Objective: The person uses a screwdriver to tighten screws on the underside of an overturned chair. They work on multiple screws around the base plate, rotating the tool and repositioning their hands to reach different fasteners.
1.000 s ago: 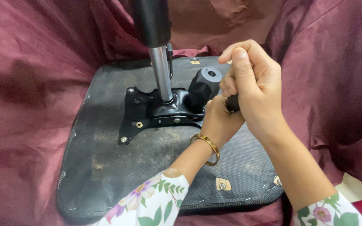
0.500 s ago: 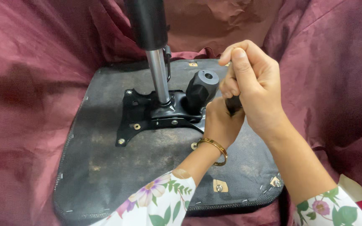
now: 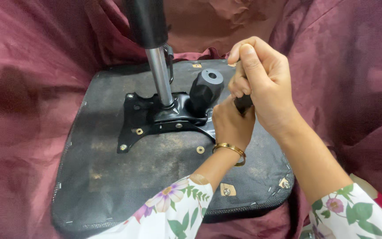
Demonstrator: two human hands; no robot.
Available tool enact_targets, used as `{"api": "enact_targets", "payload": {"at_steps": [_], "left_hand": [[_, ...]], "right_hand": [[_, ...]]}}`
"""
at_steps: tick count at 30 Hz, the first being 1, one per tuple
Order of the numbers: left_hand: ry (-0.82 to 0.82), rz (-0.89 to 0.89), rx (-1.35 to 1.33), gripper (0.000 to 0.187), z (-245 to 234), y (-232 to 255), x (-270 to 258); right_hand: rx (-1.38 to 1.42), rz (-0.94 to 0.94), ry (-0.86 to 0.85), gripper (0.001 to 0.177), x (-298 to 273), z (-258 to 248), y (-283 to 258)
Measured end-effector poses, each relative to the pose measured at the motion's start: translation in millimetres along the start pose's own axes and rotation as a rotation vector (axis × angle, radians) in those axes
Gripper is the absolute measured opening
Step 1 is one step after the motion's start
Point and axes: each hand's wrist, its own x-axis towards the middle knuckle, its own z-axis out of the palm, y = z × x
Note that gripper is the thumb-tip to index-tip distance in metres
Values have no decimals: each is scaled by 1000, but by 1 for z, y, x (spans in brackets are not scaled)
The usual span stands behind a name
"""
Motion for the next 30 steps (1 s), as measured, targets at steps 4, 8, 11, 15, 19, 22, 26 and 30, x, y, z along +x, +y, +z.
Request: {"api": "enact_targets", "payload": {"at_steps": [4, 8, 11, 15, 19, 22, 26, 30], "left_hand": [[-202, -18, -151, 16, -11, -18, 11], [-275, 135, -429, 26, -31, -31, 17], [-427, -32, -484, 31, -38, -31, 26], [-596, -221, -458, 19, -37, -25, 41], [-736, -290, -442, 17, -28, -24, 55], [-831, -318, -417, 19, -24, -27, 65], [-896, -240, -349, 18, -19, -36, 69], [-755, -227, -314, 21, -14, -39, 59]], "right_hand": [[9, 45, -18, 24, 2, 11, 3], [-117, 68, -78, 25, -2, 29, 5], [-196, 43, -105, 27, 2, 35, 3], [-208, 63, -110, 27, 11, 30, -3], [-206, 118, -95, 22, 23, 17, -8], [-190, 147, -92, 23, 30, 12, -7], [-124, 70, -6, 21, 28, 14, 2], [-121, -72, 181, 16, 21, 22, 13]]}}
